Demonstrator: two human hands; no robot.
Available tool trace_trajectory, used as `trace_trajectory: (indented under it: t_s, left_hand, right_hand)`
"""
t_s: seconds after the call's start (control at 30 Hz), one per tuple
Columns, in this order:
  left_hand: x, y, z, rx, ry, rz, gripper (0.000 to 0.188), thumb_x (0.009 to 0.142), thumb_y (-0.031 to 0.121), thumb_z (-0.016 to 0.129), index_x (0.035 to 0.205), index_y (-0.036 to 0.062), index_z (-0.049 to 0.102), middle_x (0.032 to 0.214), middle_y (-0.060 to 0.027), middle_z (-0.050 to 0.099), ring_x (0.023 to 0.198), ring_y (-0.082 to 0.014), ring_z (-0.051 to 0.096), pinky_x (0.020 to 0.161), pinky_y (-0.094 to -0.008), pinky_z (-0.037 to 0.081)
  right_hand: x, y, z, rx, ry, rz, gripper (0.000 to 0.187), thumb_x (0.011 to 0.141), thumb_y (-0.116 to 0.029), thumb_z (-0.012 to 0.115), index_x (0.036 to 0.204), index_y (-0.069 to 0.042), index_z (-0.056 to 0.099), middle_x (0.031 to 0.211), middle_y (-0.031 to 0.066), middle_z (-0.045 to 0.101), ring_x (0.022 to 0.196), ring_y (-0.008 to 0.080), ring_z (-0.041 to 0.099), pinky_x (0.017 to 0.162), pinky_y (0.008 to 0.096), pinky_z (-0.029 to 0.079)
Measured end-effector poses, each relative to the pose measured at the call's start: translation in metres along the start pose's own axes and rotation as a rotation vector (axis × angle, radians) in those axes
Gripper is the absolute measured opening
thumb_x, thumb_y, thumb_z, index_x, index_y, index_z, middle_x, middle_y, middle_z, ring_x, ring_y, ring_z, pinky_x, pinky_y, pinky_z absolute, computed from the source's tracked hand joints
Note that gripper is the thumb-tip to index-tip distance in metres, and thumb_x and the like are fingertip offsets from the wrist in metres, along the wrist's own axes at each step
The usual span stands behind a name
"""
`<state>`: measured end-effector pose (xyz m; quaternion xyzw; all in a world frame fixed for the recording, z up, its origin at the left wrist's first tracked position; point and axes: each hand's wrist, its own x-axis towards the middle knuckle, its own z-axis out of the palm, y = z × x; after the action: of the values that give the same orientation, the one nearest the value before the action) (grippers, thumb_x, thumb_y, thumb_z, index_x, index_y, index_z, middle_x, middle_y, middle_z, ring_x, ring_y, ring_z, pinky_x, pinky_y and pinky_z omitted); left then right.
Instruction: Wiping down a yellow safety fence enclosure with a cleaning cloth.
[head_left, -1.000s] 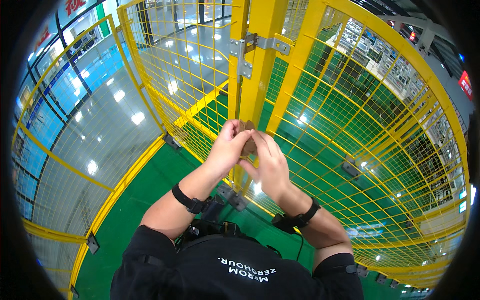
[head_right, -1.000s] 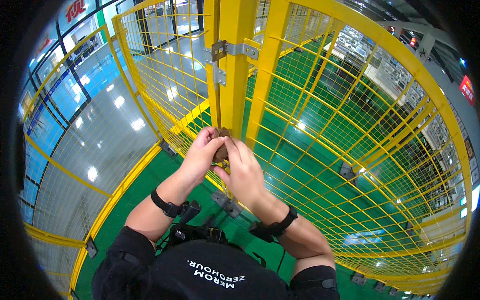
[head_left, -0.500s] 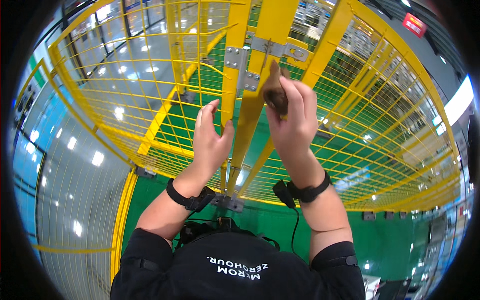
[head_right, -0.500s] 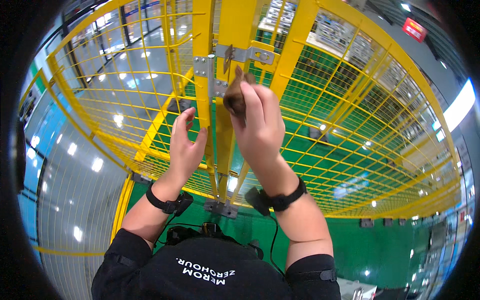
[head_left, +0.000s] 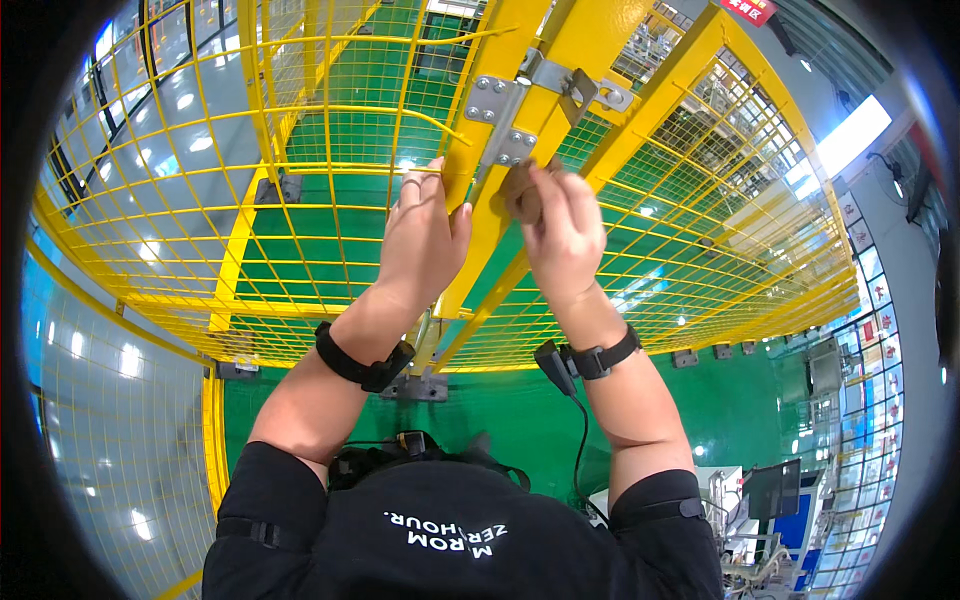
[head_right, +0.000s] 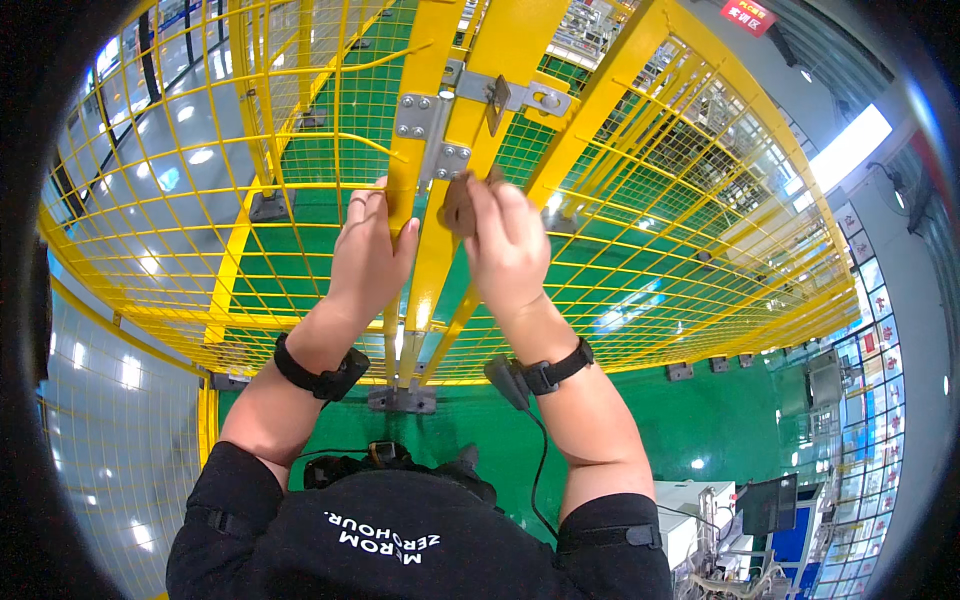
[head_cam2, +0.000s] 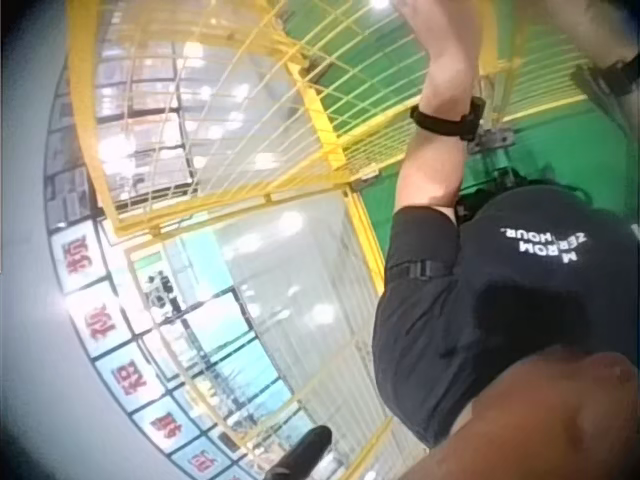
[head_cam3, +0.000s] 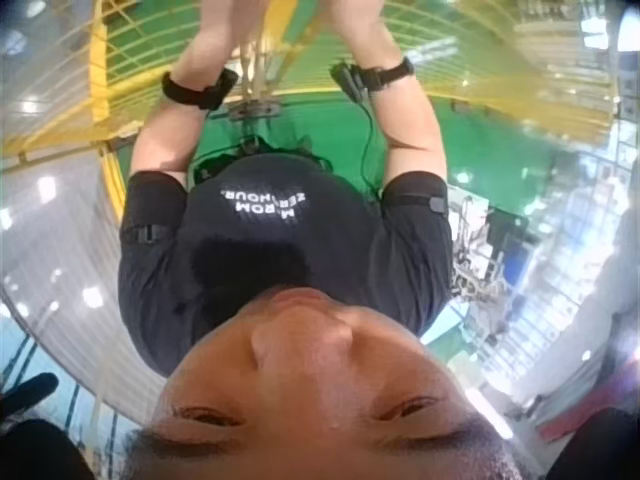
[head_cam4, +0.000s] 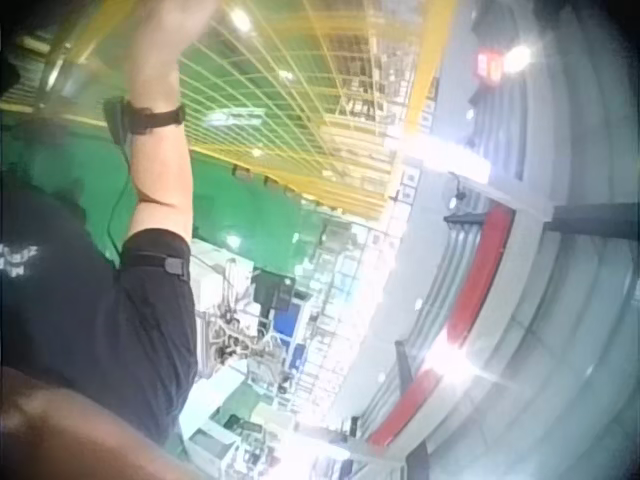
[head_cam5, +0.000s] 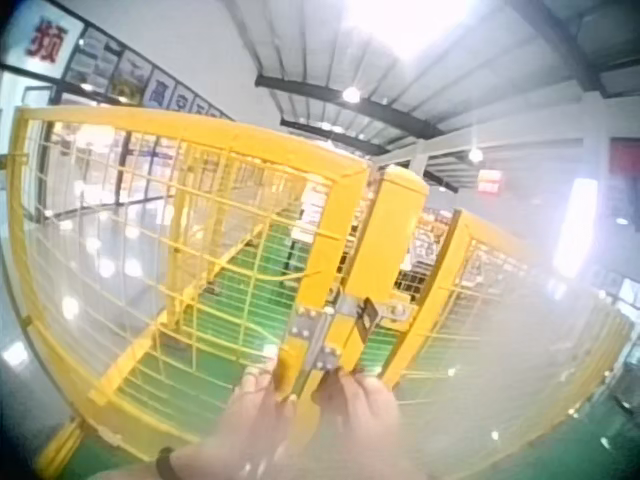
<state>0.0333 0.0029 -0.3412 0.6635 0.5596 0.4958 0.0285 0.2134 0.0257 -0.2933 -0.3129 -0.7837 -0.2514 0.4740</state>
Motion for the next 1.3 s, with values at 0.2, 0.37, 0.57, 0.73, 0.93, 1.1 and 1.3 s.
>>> trace_trajectory:
  t_s: [0.2,0.37,0.57,0.73,0.93,1.1,1.3]
  left_hand:
    - [-0.001,0.002,-0.007,0.042,-0.017,0.041,0.054,0.093,0.009,0.068,0.142,-0.0044,0.049,0.136,-0.0221,0.059,0.123,-0.0422,0.057,0.101,-0.0478,0.051]
    - [0.003,-0.007,-0.002,0.064,-0.025,0.108,0.053,0.095,0.011,0.066,0.143,-0.0041,0.049,0.135,-0.0243,0.059,0.119,-0.044,0.059,0.099,-0.0492,0.052]
    - [0.003,-0.005,-0.003,0.049,-0.015,0.086,0.047,0.096,0.009,0.068,0.139,-0.0041,0.053,0.131,-0.0206,0.063,0.12,-0.0428,0.058,0.097,-0.048,0.053]
    - [0.004,-0.006,-0.006,0.036,-0.041,0.101,0.049,0.099,0.015,0.064,0.142,-0.0047,0.049,0.13,-0.0266,0.06,0.11,-0.0452,0.064,0.095,-0.0489,0.054]
    - [0.003,-0.003,-0.006,0.062,-0.008,0.153,0.046,0.095,0.008,0.068,0.137,-0.0061,0.054,0.13,-0.0216,0.063,0.12,-0.0422,0.059,0.096,-0.0467,0.054]
    - [0.002,-0.009,-0.006,0.056,-0.01,0.171,0.049,0.097,0.013,0.067,0.14,-0.0057,0.051,0.129,-0.0273,0.06,0.113,-0.0435,0.064,0.095,-0.0478,0.055]
    - [0.001,-0.01,-0.006,0.05,-0.01,0.133,0.052,0.098,0.014,0.067,0.141,-0.0076,0.05,0.127,-0.0278,0.06,0.11,-0.0445,0.065,0.095,-0.0483,0.055]
  right_hand:
    - [-0.002,-0.002,0.007,-0.143,0.128,-0.024,0.052,0.069,0.0,0.077,0.12,-0.005,0.073,0.111,0.0109,0.067,0.087,0.0296,0.067,0.075,0.0394,0.058]
    - [-0.041,-0.004,0.008,-0.063,-0.051,-0.063,0.046,0.07,0.001,0.082,0.116,-0.004,0.076,0.104,0.0121,0.067,0.089,0.0294,0.069,0.076,0.0383,0.059]
    - [-0.023,-0.014,0.009,-0.076,0.043,0.024,0.048,0.072,-0.008,0.079,0.12,-0.011,0.076,0.099,0.0097,0.062,0.08,0.0263,0.066,0.069,0.0365,0.058]
    - [-0.021,-0.015,0.015,-0.147,0.063,0.004,0.05,0.072,-0.002,0.082,0.121,-0.012,0.078,0.099,0.009,0.06,0.076,0.0248,0.066,0.068,0.0349,0.057]
    - [-0.02,-0.02,0.013,-0.119,0.018,0.054,0.052,0.071,-0.002,0.083,0.121,-0.012,0.077,0.099,0.0079,0.06,0.079,0.0248,0.067,0.069,0.036,0.057]
    - [-0.028,-0.007,0.005,-0.033,-0.01,0.032,0.055,0.069,-0.011,0.083,0.123,-0.013,0.075,0.1,0.0082,0.061,0.082,0.027,0.067,0.072,0.0372,0.058]
    - [-0.002,-0.02,-0.029,0.372,-0.338,0.187,0.041,0.076,0.002,0.078,0.115,-0.006,0.067,0.102,0.0132,0.065,0.084,0.0312,0.07,0.075,0.0373,0.058]
